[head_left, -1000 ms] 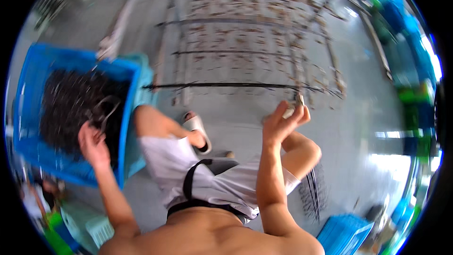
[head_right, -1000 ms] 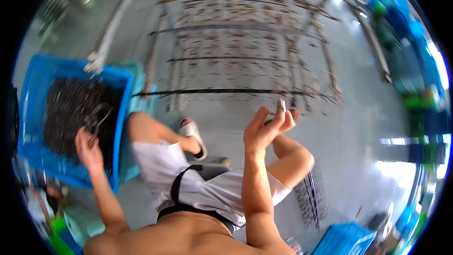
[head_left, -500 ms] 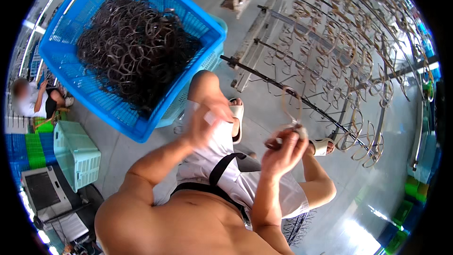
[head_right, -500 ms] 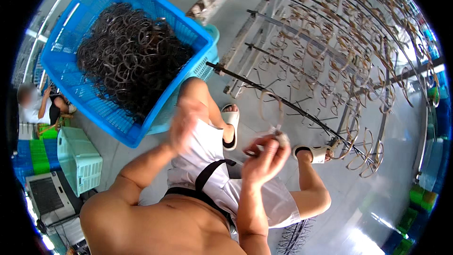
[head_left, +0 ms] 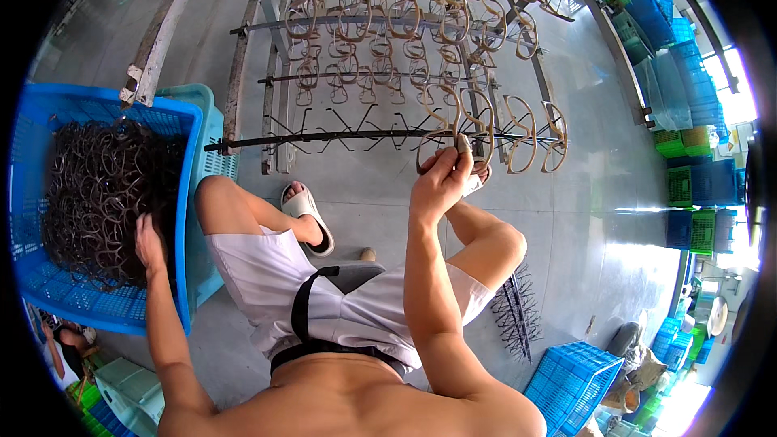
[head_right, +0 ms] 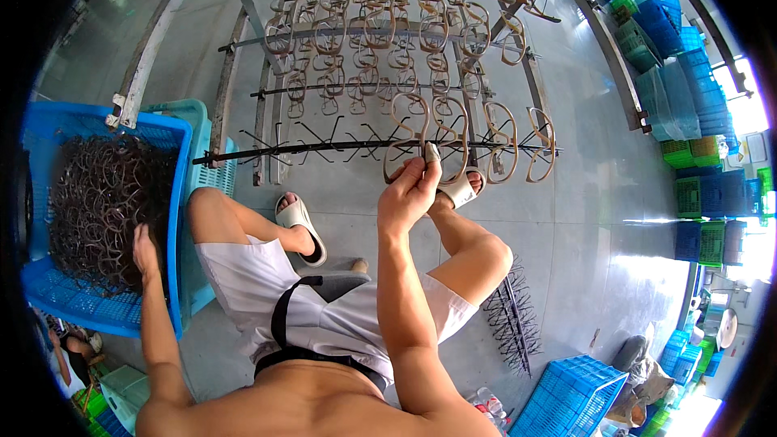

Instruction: The person picks up a metal rod with prongs and places it on a rack. Then, they repeatedly pick up metal hooks from a blue basket and attach them one by one to the prongs on the rod. The person continues this process, filling the rod with hooks.

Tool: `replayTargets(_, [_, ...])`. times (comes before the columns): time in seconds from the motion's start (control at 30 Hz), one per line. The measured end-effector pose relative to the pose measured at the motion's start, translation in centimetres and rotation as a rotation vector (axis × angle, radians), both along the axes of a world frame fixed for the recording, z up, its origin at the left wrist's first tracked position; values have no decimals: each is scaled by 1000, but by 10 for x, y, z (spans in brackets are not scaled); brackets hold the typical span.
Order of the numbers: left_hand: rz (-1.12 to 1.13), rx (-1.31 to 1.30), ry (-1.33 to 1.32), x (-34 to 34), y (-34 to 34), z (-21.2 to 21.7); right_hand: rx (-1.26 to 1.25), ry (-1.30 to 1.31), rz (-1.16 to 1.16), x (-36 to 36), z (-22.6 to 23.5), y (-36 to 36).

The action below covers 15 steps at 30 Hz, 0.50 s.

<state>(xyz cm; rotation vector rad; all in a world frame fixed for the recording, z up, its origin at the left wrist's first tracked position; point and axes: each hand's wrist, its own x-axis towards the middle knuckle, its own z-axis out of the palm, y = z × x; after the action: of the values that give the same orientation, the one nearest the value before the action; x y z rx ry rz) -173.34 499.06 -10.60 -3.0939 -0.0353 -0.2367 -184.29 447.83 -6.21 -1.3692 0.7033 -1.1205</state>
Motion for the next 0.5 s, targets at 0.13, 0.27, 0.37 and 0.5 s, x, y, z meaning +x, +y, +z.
replayTargets(0.13, [-104, -215, -202, -6, 6, 27, -72, 192, -42, -3, 1, 5])
replayTargets(0.27, [-149, -905, -12, -14, -14, 45, -46, 153, -50, -2, -7, 8])
replayTargets(0.37, [-249, -1400, 123, -14, 3, 32, 102, 57, -23, 1, -6, 9])
replayTargets(0.5, [222, -1455, -51, -15, 2, 20, 131, -14, 22, 6, -9, 9])
